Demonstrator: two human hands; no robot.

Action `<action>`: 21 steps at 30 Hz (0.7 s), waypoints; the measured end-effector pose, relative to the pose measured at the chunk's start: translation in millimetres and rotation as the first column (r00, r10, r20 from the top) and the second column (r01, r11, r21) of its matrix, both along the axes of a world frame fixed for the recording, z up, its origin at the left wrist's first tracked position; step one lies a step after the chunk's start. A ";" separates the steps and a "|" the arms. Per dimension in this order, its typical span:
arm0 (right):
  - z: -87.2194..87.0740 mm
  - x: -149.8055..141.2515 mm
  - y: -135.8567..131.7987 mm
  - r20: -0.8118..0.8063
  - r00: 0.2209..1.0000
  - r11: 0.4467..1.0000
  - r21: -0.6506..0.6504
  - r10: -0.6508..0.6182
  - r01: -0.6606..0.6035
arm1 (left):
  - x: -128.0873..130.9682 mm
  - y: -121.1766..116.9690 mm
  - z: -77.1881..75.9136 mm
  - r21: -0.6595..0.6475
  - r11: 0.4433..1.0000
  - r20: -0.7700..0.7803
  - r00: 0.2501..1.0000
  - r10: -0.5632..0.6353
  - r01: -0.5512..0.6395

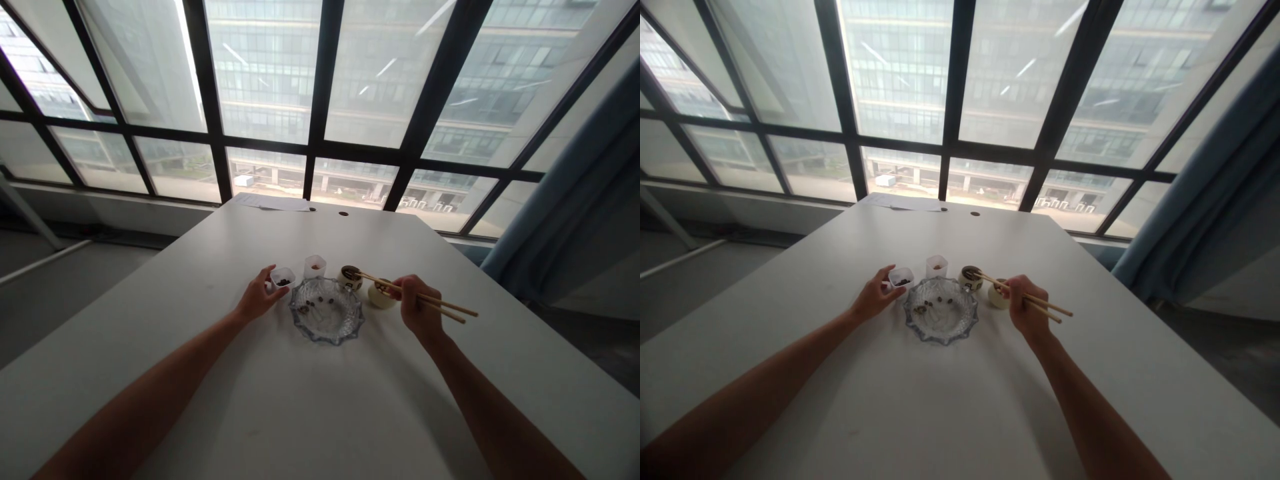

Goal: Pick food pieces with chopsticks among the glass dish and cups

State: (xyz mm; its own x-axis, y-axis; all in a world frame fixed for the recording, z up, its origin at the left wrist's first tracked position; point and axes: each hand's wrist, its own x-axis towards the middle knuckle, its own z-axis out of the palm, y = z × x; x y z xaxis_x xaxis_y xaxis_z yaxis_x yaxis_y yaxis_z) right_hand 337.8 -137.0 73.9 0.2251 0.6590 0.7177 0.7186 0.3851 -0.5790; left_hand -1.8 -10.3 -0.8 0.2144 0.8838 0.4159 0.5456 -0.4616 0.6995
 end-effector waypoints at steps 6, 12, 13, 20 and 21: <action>10.5 1.8 -1.1 -0.173 0.985 0.998 -0.057 -0.004 -0.006 | 2.2 0.3 16.3 0.224 0.974 -0.065 0.998 -0.005 0.019; 18.8 9.8 -1.1 -0.182 0.982 0.997 -0.070 -0.042 0.029 | 66.8 -7.5 64.0 0.230 0.956 -0.335 0.937 -0.098 0.182; 19.6 11.0 -1.4 -0.192 0.981 0.998 -0.058 -0.042 0.032 | 85.8 -6.8 70.2 0.186 0.961 -0.372 0.920 -0.125 0.206; 22.5 20.0 -3.3 -0.232 0.972 0.999 -0.021 -0.030 0.026 | 193.0 11.3 89.4 -0.191 0.959 -0.702 0.654 -0.282 0.208; 23.0 21.1 -3.4 -0.235 0.972 1.000 -0.018 -0.026 0.022 | 198.3 13.2 89.5 -0.212 0.958 -0.717 0.636 -0.286 0.192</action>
State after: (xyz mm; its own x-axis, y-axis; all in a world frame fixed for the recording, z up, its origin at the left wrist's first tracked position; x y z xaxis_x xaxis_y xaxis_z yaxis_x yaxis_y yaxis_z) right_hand 358.9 -140.5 96.9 0.4019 0.6619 0.6327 0.5708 0.3591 -0.7384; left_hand 196.5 2.9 88.8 0.6167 0.7845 -0.0648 0.7814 -0.6001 0.1709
